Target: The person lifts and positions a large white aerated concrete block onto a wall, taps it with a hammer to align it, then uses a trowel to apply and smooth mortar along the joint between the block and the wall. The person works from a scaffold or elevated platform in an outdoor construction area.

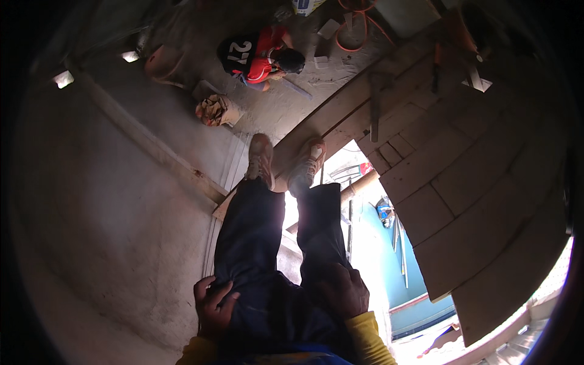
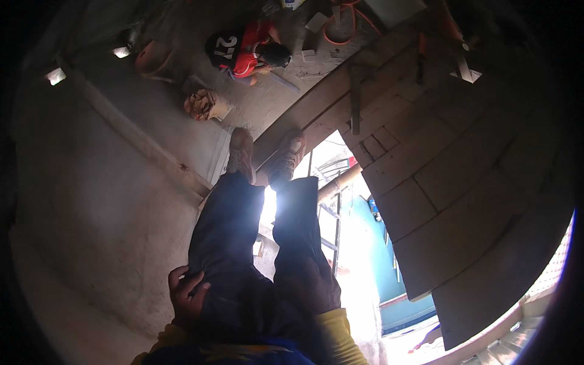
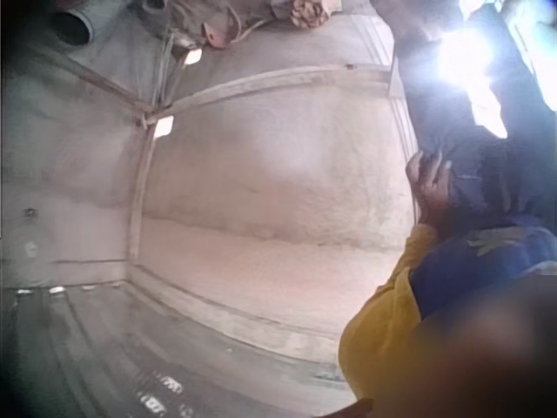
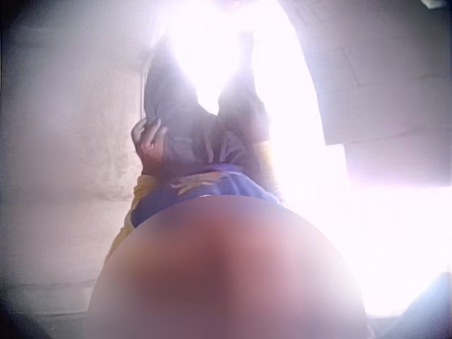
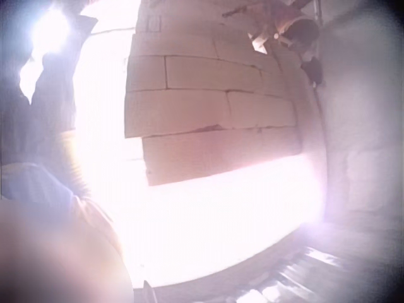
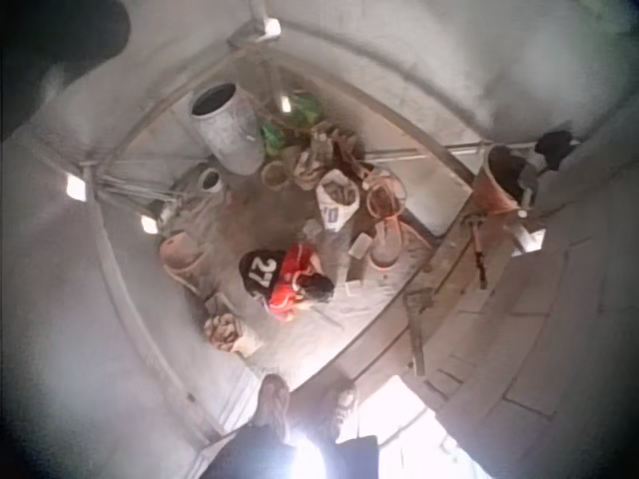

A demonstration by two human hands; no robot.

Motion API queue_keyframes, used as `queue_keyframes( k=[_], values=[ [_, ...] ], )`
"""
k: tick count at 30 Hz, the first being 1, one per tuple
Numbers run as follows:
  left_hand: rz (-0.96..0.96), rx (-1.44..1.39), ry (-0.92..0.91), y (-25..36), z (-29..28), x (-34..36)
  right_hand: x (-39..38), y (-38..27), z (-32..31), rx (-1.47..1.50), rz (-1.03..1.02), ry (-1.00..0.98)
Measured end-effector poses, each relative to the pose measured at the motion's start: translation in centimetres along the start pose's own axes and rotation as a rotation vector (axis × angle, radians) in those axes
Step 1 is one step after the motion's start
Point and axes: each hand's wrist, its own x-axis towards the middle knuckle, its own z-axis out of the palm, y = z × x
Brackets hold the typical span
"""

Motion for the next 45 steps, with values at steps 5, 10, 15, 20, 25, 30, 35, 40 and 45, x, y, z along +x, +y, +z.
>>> queue_keyframes(
  k=[5, 10, 15, 20, 25, 30, 35, 40, 45],
  values=[
    [0.001, 0.037, -0.319, -0.7, -3.6, -0.2, -3.0, 0.7, 0.1, -0.046, 0.142, -0.207],
    [0.190, -0.029, -1.294, -4.7, -5.5, -1.2, -3.8, -1.3, 0.4, 0.247, -0.502, -0.605],
    [0.198, 0.055, -1.324, -3.3, -2.1, 8.9, 5.5, -4.3, 5.0, 0.020, -0.668, -0.189],
    [0.453, 0.164, -0.180, -1.3, 5.0, 23.8, 17.2, -7.7, 2.8, 0.126, -0.390, 0.225],
    [0.362, -0.002, -0.042, -3.3, 4.4, 31.8, 19.5, -5.1, 1.0, -0.022, -0.104, 0.107],
    [0.313, 0.060, 0.089, -5.8, 1.1, 33.9, 20.4, -7.7, -0.3, -0.100, 0.083, 0.287],
    [0.378, 0.121, 0.318, -7.1, 0.1, 34.9, 21.2, -7.6, -0.1, -0.172, 0.013, 0.597],
    [0.462, 0.088, 0.177, -7.1, -4.4, 33.9, 21.2, -5.2, -0.3, -0.274, -0.247, 0.685],
    [0.537, 0.187, 0.252, -6.0, -3.0, 35.2, 21.8, -8.4, 0.3, -0.269, -0.272, 0.580]
  ],
)
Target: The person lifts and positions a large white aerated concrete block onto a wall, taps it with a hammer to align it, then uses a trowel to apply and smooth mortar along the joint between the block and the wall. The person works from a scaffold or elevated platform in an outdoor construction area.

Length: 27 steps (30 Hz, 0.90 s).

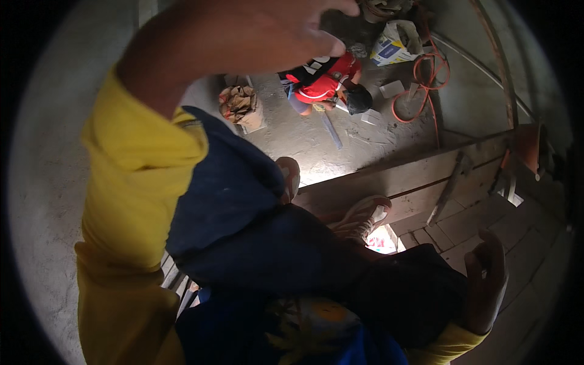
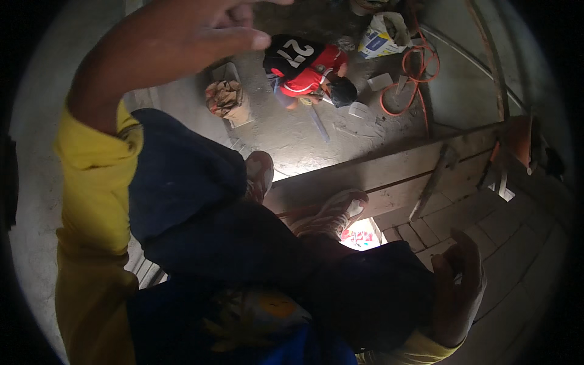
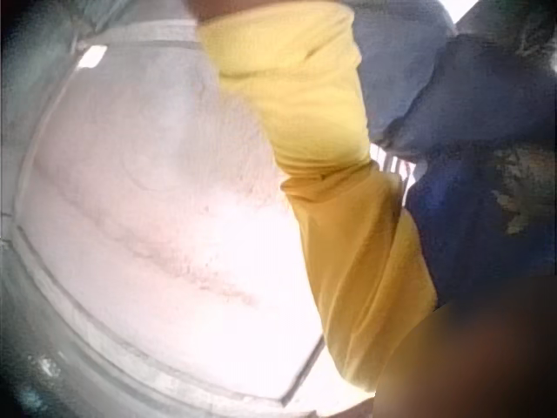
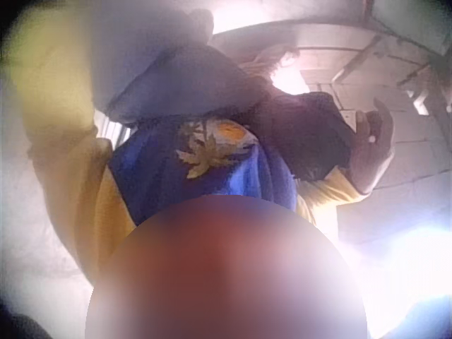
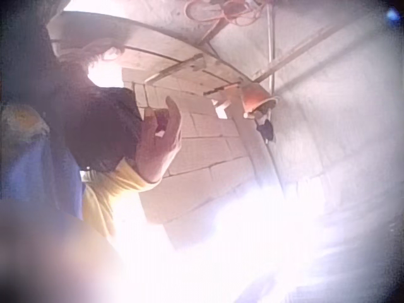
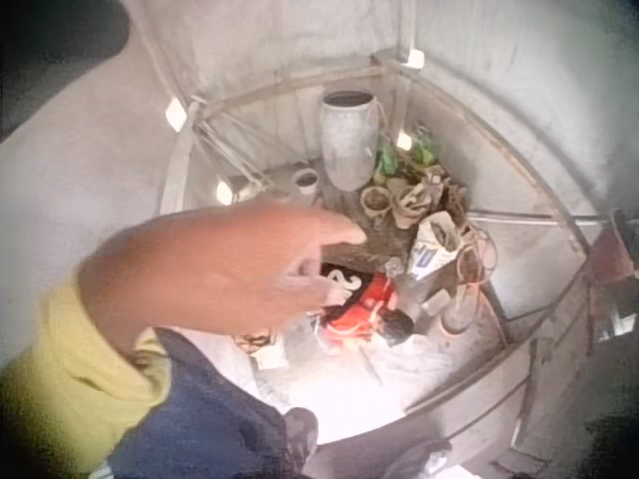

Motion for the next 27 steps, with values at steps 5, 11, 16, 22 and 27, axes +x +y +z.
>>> queue_keyframes(
  k=[5, 11, 16, 22, 27],
  values=[
    [-0.122, 0.028, -0.281, 0.1, -2.0, 1.7, -0.8, 0.7, 0.7, -0.025, -0.043, 0.056],
    [0.315, 0.015, 0.017, -2.5, -0.6, 0.1, -1.3, 1.5, 1.1, -0.037, 0.003, 0.076],
    [0.034, 0.077, -0.125, -1.5, -1.5, -0.1, -1.4, 1.7, 1.1, -0.072, 0.008, 0.056],
    [-0.055, 0.038, -0.286, -0.4, -2.9, 1.1, -1.7, 1.9, 1.4, -0.092, 0.001, 0.057],
    [-0.049, 0.052, -0.285, -0.5, -3.1, 0.5, -1.7, 2.3, 1.5, -0.110, 0.008, 0.059]
  ],
)
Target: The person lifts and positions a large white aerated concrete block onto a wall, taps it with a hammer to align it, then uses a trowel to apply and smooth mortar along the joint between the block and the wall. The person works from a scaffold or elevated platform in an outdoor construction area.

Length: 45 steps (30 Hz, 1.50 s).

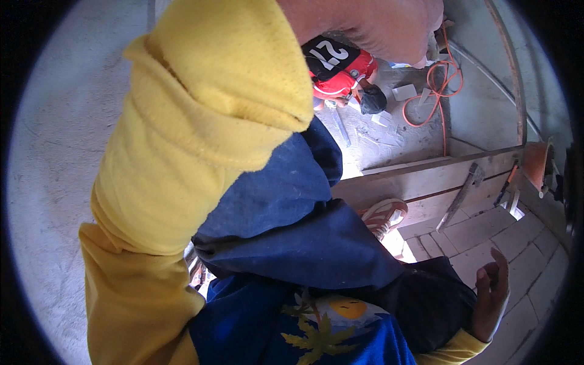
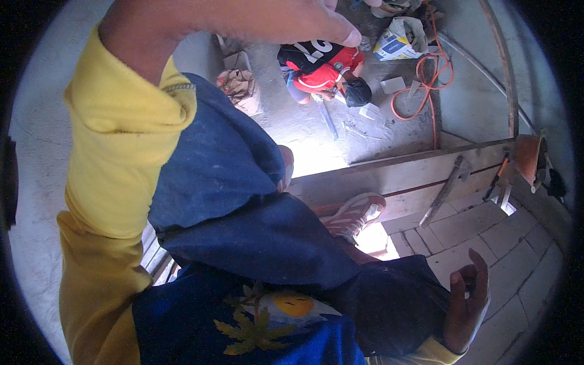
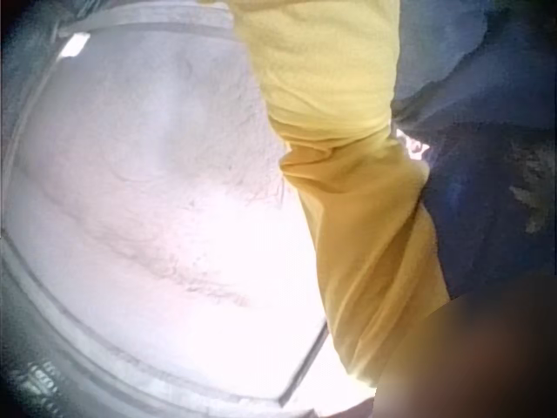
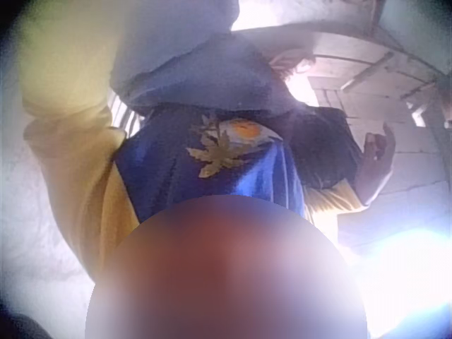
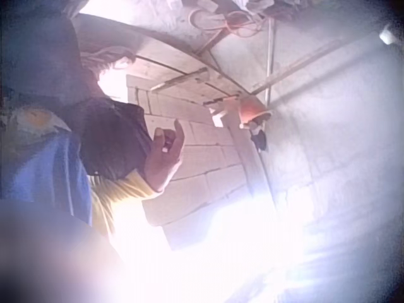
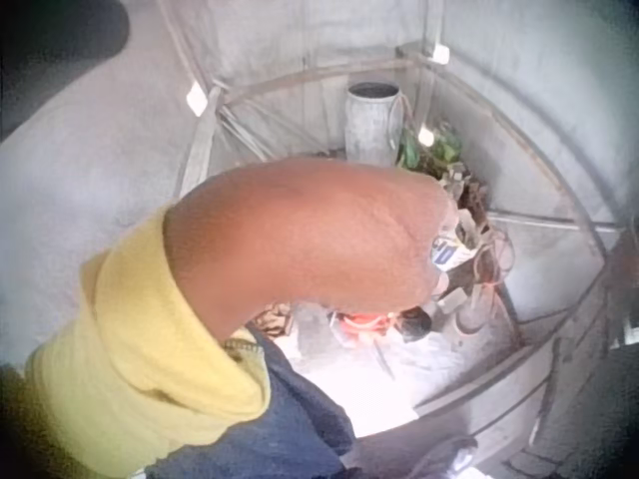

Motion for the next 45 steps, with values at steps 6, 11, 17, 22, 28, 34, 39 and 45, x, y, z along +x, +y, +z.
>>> queue_keyframes(
  k=[6, 11, 17, 22, 28, 34, 39, 45],
  values=[
    [-0.008, 0.006, -0.006, -0.1, 0.1, -0.1, -0.2, -0.2, -0.1, -0.004, 0.019, -0.007],
    [-0.128, -0.261, -0.334, -0.6, -3.3, 2.2, -0.1, -0.2, 0.1, 0.063, 0.000, 0.002],
    [0.075, -0.079, 0.014, -0.4, 0.5, 0.3, -0.2, 0.0, -0.1, 0.080, 0.008, 0.008],
    [0.101, -0.125, -0.056, -0.4, 0.1, 0.5, -0.2, -0.1, 0.0, 0.069, -0.013, 0.002],
    [0.112, -0.104, -0.024, -0.2, 0.2, 0.2, -0.5, 0.4, -0.3, 0.118, 0.008, 0.019],
    [0.048, -0.068, -0.057, 0.5, -0.3, 1.1, -0.4, -0.3, -0.7, 0.100, -0.074, -0.018],
    [0.210, -0.015, 0.287, -1.7, 5.2, 4.1, -0.7, 0.3, -1.8, 0.113, -0.117, -0.020],
    [0.241, 0.005, 0.285, -2.4, 5.4, 4.2, 4.5, 5.2, -1.5, 0.473, -0.222, -0.188]
  ],
)
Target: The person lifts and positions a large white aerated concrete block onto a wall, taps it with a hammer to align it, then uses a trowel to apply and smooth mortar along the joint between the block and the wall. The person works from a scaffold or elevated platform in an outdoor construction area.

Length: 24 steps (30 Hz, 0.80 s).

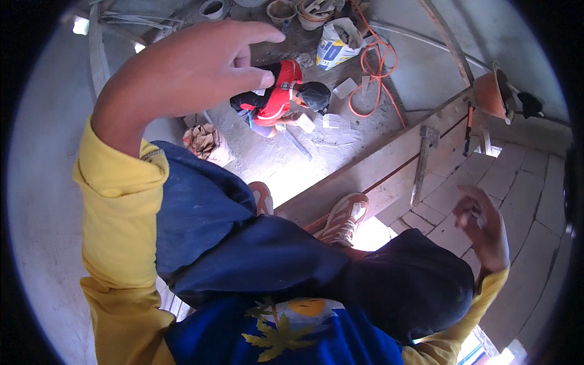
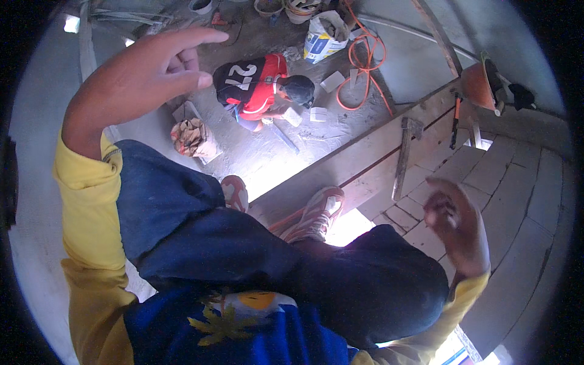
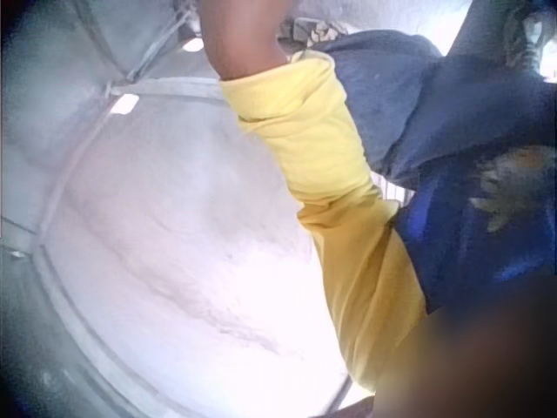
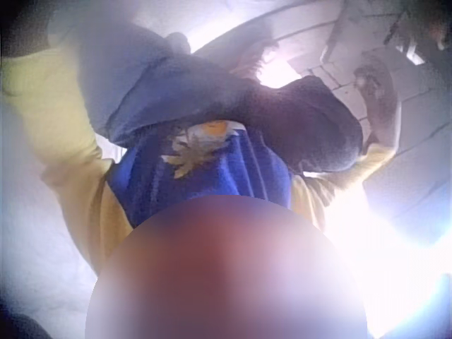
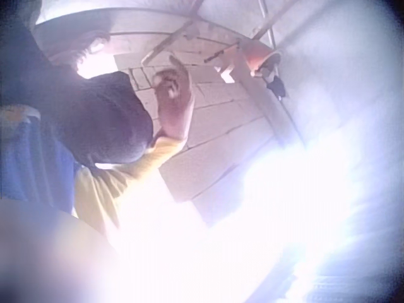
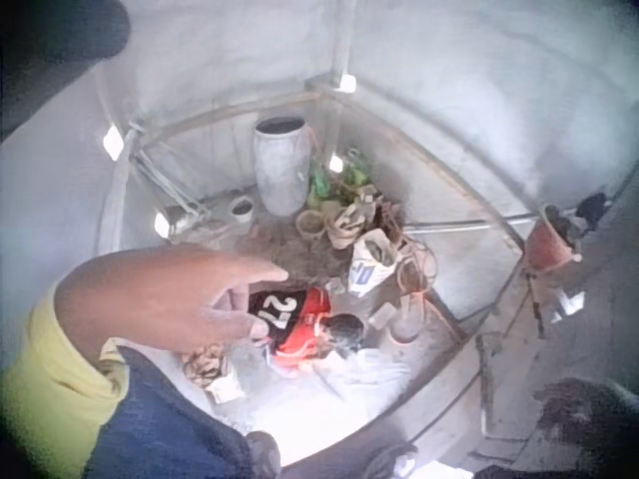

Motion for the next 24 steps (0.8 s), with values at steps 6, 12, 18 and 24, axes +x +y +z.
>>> queue_keyframes(
  k=[6, 12, 18, 24],
  values=[
    [-0.046, -0.006, -0.099, 1.1, -0.1, 0.3, 11.9, 14.8, 5.8, 0.275, 0.172, -0.023],
    [-0.112, -0.063, -0.201, 1.6, -0.2, -0.3, 18.1, 20.7, 16.5, 0.338, 0.056, -0.249],
    [-0.212, -0.039, -0.226, 1.2, -0.4, -0.2, 18.7, 23.4, 18.8, 0.293, 0.117, -0.213],
    [-0.168, -0.096, -0.259, 1.6, -0.1, 0.6, 18.5, 26.3, 19.3, 0.411, 0.170, -0.107]
  ],
)
